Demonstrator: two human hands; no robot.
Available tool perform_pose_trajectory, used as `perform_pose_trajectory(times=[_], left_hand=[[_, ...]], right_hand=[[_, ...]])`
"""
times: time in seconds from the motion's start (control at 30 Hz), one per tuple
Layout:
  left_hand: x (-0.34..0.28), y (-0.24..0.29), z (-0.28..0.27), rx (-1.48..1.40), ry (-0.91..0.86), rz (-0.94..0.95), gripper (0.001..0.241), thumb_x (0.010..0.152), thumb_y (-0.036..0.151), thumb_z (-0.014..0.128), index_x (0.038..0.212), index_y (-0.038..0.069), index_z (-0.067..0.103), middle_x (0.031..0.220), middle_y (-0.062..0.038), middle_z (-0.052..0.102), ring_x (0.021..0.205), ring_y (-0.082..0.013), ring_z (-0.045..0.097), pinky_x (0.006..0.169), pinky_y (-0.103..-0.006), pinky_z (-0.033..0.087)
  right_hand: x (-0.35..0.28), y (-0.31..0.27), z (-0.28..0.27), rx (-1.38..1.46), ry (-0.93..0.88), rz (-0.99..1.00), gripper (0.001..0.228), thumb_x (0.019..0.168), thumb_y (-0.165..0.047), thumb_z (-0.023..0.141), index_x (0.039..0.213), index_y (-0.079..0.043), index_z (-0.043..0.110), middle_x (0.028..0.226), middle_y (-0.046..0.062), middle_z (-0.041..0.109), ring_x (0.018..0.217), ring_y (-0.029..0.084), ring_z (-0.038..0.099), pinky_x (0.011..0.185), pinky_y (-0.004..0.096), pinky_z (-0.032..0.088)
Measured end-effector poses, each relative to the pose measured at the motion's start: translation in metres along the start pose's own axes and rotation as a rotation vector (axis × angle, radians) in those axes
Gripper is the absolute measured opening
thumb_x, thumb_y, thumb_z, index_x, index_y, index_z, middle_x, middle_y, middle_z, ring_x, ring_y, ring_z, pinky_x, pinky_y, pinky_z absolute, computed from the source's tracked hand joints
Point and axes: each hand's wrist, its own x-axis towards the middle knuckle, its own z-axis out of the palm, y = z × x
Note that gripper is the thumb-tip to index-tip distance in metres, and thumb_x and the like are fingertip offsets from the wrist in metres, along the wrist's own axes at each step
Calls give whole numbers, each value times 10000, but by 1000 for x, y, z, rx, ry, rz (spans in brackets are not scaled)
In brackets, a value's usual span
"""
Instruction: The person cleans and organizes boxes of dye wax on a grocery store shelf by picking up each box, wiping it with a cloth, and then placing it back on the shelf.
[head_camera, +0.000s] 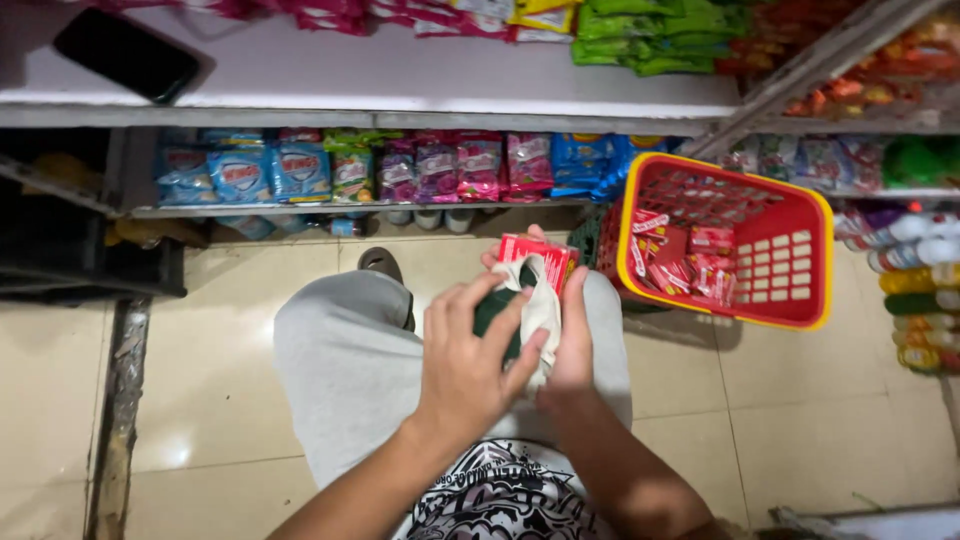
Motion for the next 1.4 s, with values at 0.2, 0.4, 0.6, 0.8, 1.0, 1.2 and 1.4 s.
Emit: perform_pose_trajectory(times=[0.2,0.4,0.6,0.8,1.0,1.2,1.4], left_hand=[[8,4,10,-121,-81,66,444,880,306,802,1229,71,658,1299,-153,578,1134,-359,575,960,-474,454],[36,11,15,-61,-11,103,466,845,288,859,1212,72,668,1234,-178,601,1057,-367,590,907,-466,467],[27,17,27,-123,-30,105,444,870,237,857,1244,71,684,1266,-185,602,1098,-363,593,940,-447,505],[6,21,25,-175,-104,175,443,837,273,879,1221,139,706,1236,-151,610,1074,-334,620,910,-447,500],[17,4,14,-191,89,19,465,851,210,885,1249,111,666,1296,-183,560,1119,-355,614,951,-427,533],[-20,-6,21,-191,172,-58,482,852,162,855,1277,82,645,1327,-218,545,1182,-390,611,993,-448,544],[-32,-20,8,-142,123,-98,494,811,188,884,1240,101,657,1288,-210,573,1132,-375,630,939,-429,550]], right_hand=[[-16,-20,-19,96,-212,-97,668,1123,-482,326,1633,-56,256,1551,202,472,1427,364,467,1223,490,309],[-28,-42,-28,-398,-31,-243,726,1034,-301,432,1639,0,168,1625,186,375,1511,278,393,1276,429,235],[-22,-58,-57,-518,-55,-448,803,1038,-222,630,1666,19,191,1585,173,421,1469,244,457,1253,384,334],[-12,-51,-71,-417,14,-344,777,1022,-179,656,1669,19,272,1544,159,488,1337,241,511,1106,370,439],[-12,-29,-52,-413,-183,-179,743,989,-138,690,1611,4,309,1576,133,489,1478,219,479,1242,338,381],[3,-17,-26,-329,-92,-179,651,1004,-52,641,1575,-30,330,1468,148,517,1346,235,548,1158,386,442],[9,-3,-13,-459,-26,-104,653,1022,-58,598,1616,5,333,1424,191,532,1234,244,557,1066,414,457]])
